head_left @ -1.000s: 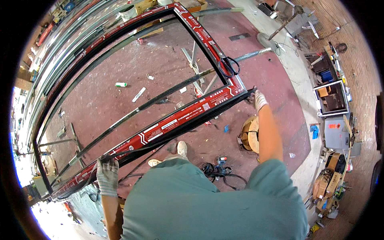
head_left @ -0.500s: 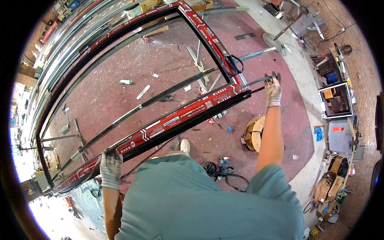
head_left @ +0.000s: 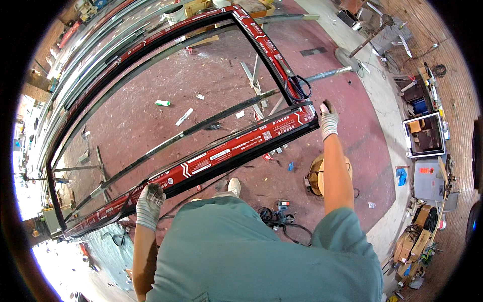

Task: The person cuts a black rubber seal with shears and fits it into the groove of a red window frame. They press the seal along the frame edges to secure it in place.

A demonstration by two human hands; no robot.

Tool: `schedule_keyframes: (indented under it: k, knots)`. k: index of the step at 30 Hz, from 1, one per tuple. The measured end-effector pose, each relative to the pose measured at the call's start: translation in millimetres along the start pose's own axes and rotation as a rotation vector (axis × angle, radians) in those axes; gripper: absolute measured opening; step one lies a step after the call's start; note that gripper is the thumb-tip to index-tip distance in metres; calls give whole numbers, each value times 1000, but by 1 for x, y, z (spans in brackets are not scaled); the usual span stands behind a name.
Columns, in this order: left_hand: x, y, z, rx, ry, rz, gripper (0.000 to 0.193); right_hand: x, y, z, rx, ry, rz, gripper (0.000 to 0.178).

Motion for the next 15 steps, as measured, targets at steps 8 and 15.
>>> schedule_keyframes:
  k: [8,15]
  knots:
    - [17,11,-12,36,-105,140,31,42,-62,-25,520,-18,-297,47]
    - [19,13,-19,21,-110,39,34,-3,37,54,442,168,-297,46]
Point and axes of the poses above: each hand's wrist, its own z-axis towards the middle knuckle, its own y-axis out of the back of the hand, x = y × z, the point moved 5 cm from there along z, towards the middle knuckle, and after that the axes turned 11 degrees about z, right-handed, at the moved point
